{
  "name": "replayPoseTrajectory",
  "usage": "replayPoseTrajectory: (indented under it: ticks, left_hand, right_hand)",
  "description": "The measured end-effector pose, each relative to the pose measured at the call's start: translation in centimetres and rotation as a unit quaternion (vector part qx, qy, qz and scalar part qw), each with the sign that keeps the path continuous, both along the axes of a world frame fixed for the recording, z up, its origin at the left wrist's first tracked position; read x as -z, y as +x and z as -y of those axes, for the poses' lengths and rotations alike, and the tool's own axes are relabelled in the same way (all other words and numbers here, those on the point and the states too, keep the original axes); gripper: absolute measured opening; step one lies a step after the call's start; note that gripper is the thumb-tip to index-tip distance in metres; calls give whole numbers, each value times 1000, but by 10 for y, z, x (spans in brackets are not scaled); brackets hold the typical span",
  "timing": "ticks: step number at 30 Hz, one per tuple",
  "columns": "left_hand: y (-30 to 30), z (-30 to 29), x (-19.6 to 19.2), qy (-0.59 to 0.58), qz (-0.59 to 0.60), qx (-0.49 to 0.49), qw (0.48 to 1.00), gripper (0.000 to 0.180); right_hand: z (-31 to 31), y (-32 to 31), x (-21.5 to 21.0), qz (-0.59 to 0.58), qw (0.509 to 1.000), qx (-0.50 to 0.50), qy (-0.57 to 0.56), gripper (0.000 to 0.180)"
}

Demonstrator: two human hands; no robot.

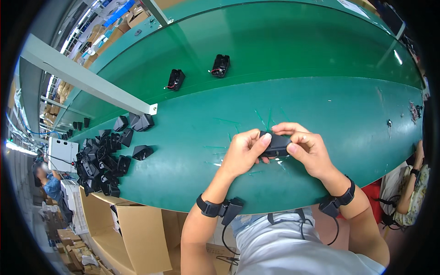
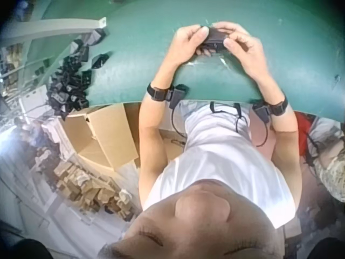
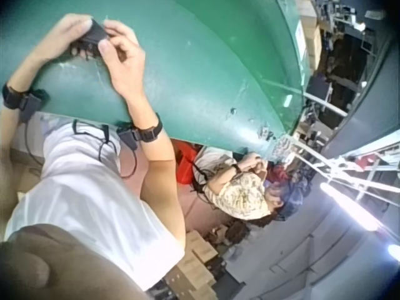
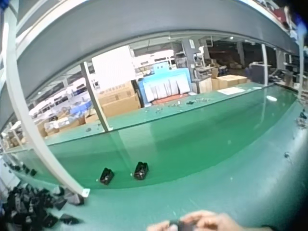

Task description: The person assembles small black electronic components on a green workbench. They insert green zip ties into the components and secure them by hand. The person handles the components one at a time, placing finished units on the table and retrieving new ones from a nearby cardboard box.

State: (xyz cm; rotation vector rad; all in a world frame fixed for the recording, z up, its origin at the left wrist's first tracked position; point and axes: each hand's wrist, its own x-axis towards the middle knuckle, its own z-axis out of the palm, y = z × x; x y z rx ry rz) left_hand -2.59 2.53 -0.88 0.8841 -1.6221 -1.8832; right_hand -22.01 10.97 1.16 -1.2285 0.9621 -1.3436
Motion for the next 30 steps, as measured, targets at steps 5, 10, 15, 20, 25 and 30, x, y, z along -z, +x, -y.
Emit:
replayPoseTrajectory:
  ticks: [5, 10, 15, 20, 25, 30]
  left_hand:
    - [0, -3, 1, -23, 14, 16, 1000, 41]
    - [2, -5, 0, -13, -66, 37, 997, 37]
    - [6, -2, -2, 13, -79, 35, 996, 39]
    - [-1, -5, 3, -1, -64, 40, 997, 37]
    - [7, -3, 1, 10, -68, 51, 996, 36]
    - [9, -2, 3, 11, -81, 65, 995, 35]
  right_hand:
    - [-2, -1, 6, -55, 998, 32, -26, 25]
    - [1, -7, 4, 89, 990, 1, 105, 38]
    - [1, -8, 0, 206, 956, -78, 195, 48]
    - [1, -8, 5, 248, 938, -95, 223, 49]
    - [0, -7, 8, 278, 924, -80, 251, 47]
    - [0, -7, 6, 316, 907, -107, 258, 46]
